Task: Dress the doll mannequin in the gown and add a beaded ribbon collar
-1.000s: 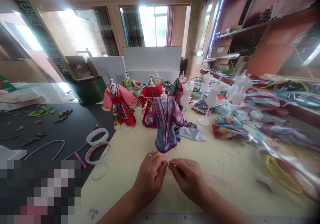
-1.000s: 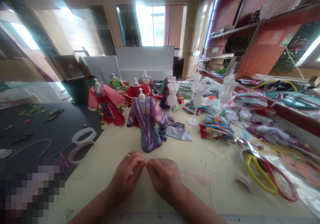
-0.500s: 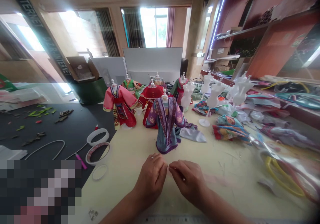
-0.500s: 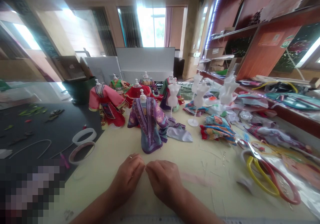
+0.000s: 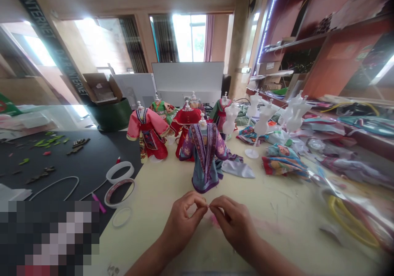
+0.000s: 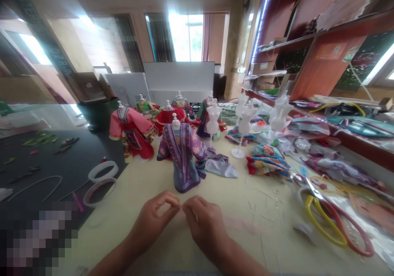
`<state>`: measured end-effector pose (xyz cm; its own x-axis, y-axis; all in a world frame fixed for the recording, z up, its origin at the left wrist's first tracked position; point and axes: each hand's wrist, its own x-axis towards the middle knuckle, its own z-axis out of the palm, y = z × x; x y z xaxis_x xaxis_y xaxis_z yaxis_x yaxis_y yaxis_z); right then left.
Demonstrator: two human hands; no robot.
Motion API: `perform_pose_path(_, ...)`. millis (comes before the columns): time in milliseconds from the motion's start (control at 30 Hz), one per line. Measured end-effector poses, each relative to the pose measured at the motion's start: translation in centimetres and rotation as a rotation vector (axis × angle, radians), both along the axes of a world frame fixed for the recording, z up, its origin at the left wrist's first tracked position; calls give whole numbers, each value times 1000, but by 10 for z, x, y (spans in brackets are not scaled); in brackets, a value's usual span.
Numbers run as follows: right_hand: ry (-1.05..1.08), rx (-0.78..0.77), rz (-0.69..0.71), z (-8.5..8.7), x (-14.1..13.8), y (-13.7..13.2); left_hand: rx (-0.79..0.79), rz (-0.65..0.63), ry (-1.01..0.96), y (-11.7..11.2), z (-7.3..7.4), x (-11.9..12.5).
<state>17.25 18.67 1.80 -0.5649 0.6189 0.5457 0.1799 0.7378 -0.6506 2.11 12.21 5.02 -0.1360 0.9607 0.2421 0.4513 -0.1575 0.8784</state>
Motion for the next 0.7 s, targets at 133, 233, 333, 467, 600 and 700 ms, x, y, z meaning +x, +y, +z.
perform_pose_path(133,14,-63,-12,-1,-1,3,-7,65,-35,1,2,-2)
perform_pose_path(233,30,-100,-26,0,0,4,-26,103,-69,2,3,-3)
perform_pose_path(333,46,-98,-20,1,0,3,-38,105,-85,2,2,-2)
perform_pose_path(467,14,-48,-4,-1,0,1,-41,100,-21,2,-3,1)
perform_pose_path(600,-29,14,2,-3,0,0,-68,66,52,2,-6,4)
perform_pose_path(700,-31,44,12,-1,0,0,-60,48,63,2,-5,5)
